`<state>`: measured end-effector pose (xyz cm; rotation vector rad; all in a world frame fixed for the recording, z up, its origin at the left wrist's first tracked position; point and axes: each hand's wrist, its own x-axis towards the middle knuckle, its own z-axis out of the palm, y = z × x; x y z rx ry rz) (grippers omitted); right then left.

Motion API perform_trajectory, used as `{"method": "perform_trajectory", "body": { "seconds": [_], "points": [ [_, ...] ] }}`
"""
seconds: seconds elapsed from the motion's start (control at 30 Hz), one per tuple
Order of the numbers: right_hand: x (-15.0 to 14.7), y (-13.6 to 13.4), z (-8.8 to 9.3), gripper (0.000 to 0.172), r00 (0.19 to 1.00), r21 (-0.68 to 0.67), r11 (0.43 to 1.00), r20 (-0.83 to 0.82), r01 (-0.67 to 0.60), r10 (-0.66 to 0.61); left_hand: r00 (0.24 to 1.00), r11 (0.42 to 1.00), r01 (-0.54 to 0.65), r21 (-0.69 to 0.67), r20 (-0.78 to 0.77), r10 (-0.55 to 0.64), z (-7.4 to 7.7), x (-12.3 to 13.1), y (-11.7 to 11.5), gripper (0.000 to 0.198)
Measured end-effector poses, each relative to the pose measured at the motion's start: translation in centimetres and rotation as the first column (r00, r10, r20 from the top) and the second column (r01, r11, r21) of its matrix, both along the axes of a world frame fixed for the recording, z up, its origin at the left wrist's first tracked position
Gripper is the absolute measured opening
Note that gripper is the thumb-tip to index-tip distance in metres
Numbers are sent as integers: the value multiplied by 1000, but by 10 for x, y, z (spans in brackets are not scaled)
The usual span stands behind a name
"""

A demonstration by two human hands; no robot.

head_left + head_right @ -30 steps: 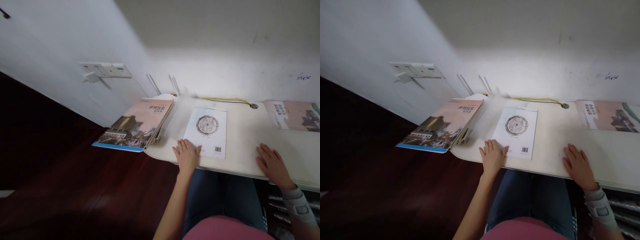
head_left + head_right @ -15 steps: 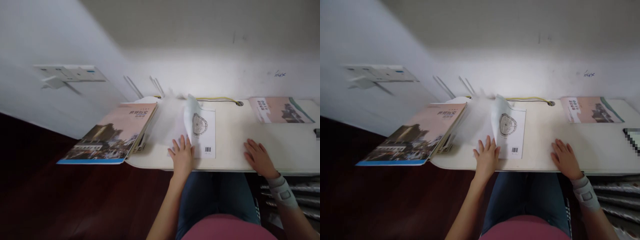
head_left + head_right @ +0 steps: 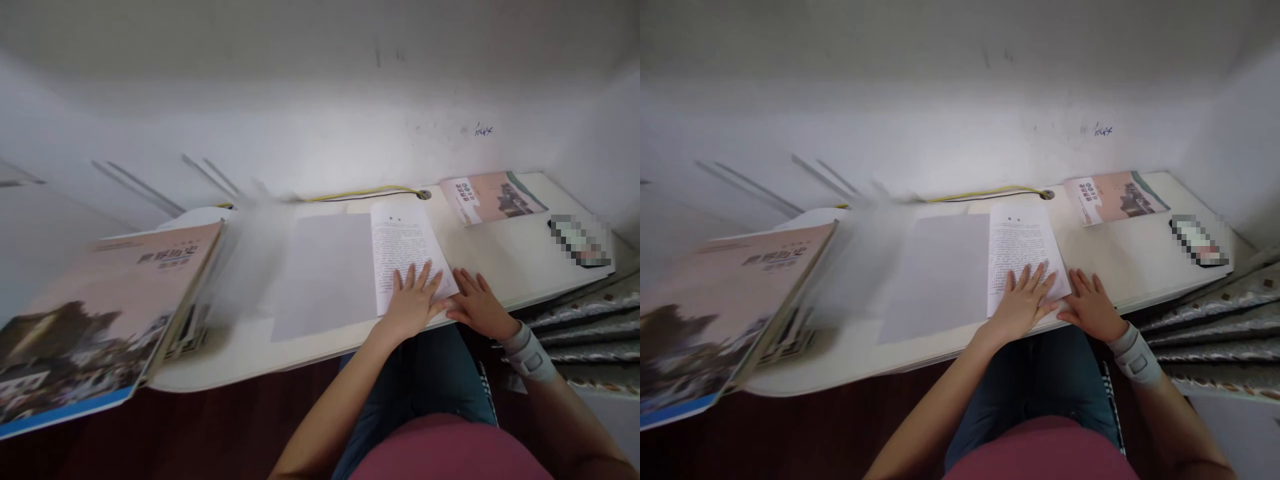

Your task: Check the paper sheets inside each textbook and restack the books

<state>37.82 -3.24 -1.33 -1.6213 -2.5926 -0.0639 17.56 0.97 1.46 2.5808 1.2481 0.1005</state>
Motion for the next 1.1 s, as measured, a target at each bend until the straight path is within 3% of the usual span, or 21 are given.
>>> {"method": "perform_trajectory", "body": {
  "seconds": [0.13,0.23,0.6,0.9,1.1],
  "points": [
    [5,-1,-3,45,1000,13,1000,15,-19,19,998,998,5,66,-64,-1,-18,1,-5,67],
    [5,0,-3,45,999,28,999,41,-35,34,998,993,-6,116,-55,12,-23,-1,-6,63],
    [9,1,-12,61,999,51,999,-33,-14,15,999,983,-26,181,-33,32,-22,-10,-10,54],
    [7,0,-16,72,997,79,997,-71,17,-11,1000,989,6,149,-21,-3,-22,-3,-14,61],
    [10,3,-16,68,984,139,974,-23,180,-179,1000,988,20,151,-16,-18,-22,-3,-17,62]
  ]
}}
